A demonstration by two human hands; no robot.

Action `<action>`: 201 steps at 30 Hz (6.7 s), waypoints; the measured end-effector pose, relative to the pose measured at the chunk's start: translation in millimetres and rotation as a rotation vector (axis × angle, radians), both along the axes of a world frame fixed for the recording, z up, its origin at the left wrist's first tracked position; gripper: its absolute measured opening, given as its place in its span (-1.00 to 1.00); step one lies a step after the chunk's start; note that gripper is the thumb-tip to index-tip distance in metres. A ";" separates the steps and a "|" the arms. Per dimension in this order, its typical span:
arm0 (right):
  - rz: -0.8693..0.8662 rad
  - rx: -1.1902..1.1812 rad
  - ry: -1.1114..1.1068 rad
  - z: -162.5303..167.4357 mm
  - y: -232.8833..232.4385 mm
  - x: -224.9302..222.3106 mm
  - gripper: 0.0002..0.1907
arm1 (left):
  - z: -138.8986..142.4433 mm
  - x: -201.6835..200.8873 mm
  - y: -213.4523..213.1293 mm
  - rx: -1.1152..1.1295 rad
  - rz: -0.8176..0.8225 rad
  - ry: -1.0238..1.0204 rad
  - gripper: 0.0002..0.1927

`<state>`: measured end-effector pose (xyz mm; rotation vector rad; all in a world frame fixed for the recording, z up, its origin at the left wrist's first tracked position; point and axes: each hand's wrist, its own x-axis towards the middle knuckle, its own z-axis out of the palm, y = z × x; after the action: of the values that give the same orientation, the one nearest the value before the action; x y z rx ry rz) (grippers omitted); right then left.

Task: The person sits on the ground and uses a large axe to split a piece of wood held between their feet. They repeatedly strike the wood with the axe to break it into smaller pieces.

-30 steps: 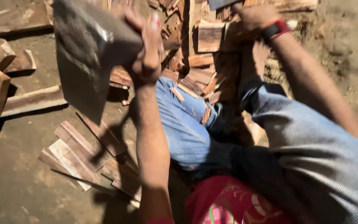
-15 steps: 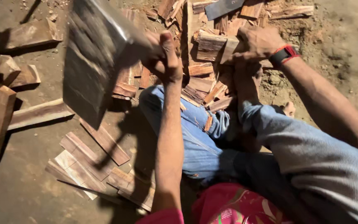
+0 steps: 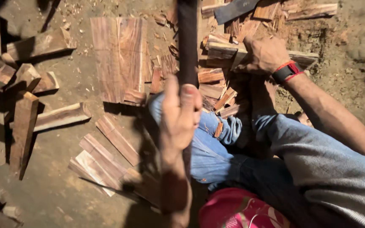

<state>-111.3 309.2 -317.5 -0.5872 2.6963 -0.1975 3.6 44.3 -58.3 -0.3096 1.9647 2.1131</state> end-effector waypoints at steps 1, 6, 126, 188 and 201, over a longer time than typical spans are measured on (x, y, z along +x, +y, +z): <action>0.018 0.004 0.003 -0.8 0.1 0.8 -0.27 | -14.5 5.4 10.3 -0.014 0.003 -0.119 -0.67; 0.029 -0.066 0.092 -2.1 -1.8 5.9 -0.18 | -55.0 9.4 31.1 -0.242 0.017 -0.207 -0.71; 0.062 -0.110 0.115 -6.9 2.2 3.9 -0.19 | -56.5 20.3 60.8 -0.082 0.043 -0.290 -0.66; 0.016 -0.181 0.099 -14.8 1.8 9.9 -0.18 | -54.3 21.0 44.9 -0.525 -0.088 0.022 -0.47; 0.014 -0.210 -0.085 -64.4 18.8 -28.8 -0.11 | -17.1 27.2 2.3 -0.407 -0.084 0.111 -0.58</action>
<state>-140.0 328.1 -381.9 -0.6424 2.6064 -0.4954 30.8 46.7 -75.4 -0.1781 2.4213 1.7005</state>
